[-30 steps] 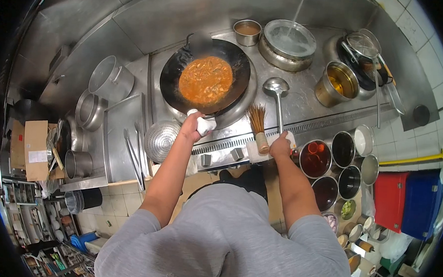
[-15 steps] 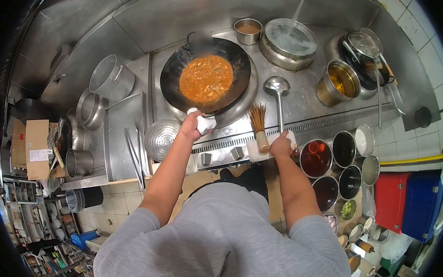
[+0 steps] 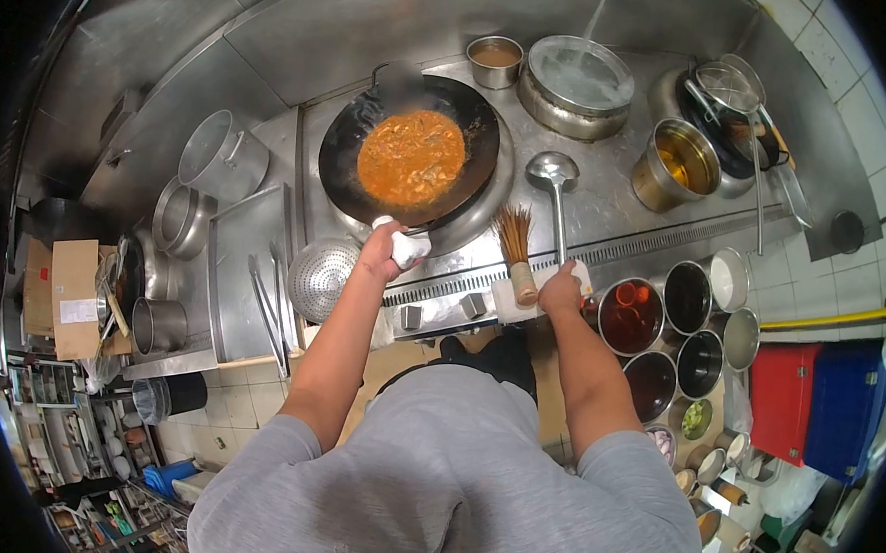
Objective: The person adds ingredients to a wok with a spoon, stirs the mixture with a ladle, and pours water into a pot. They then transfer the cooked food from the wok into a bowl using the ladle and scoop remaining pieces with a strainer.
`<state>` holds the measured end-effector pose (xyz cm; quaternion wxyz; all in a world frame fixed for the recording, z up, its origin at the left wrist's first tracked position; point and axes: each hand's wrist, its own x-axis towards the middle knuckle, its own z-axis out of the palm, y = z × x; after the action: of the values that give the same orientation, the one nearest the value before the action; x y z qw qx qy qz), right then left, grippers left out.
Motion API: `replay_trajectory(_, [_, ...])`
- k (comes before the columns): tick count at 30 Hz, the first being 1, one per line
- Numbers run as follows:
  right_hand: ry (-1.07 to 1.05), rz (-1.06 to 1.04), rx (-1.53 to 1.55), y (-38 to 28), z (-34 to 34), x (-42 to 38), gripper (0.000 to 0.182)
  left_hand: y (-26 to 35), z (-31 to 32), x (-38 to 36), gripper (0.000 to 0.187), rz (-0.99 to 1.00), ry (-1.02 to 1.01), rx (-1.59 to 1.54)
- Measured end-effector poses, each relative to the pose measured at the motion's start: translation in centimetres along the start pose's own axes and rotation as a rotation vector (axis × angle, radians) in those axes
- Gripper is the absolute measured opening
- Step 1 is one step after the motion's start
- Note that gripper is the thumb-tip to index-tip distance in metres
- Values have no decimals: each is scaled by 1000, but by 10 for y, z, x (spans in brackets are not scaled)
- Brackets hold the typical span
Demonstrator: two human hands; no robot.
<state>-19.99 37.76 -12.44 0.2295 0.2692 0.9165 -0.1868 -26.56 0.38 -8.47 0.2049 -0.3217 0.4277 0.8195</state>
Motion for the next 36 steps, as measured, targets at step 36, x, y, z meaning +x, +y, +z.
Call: replay_trajectory(36, [-3,-8,-43,1,5,4,86,4,9,-14,33,-2,-32,-39])
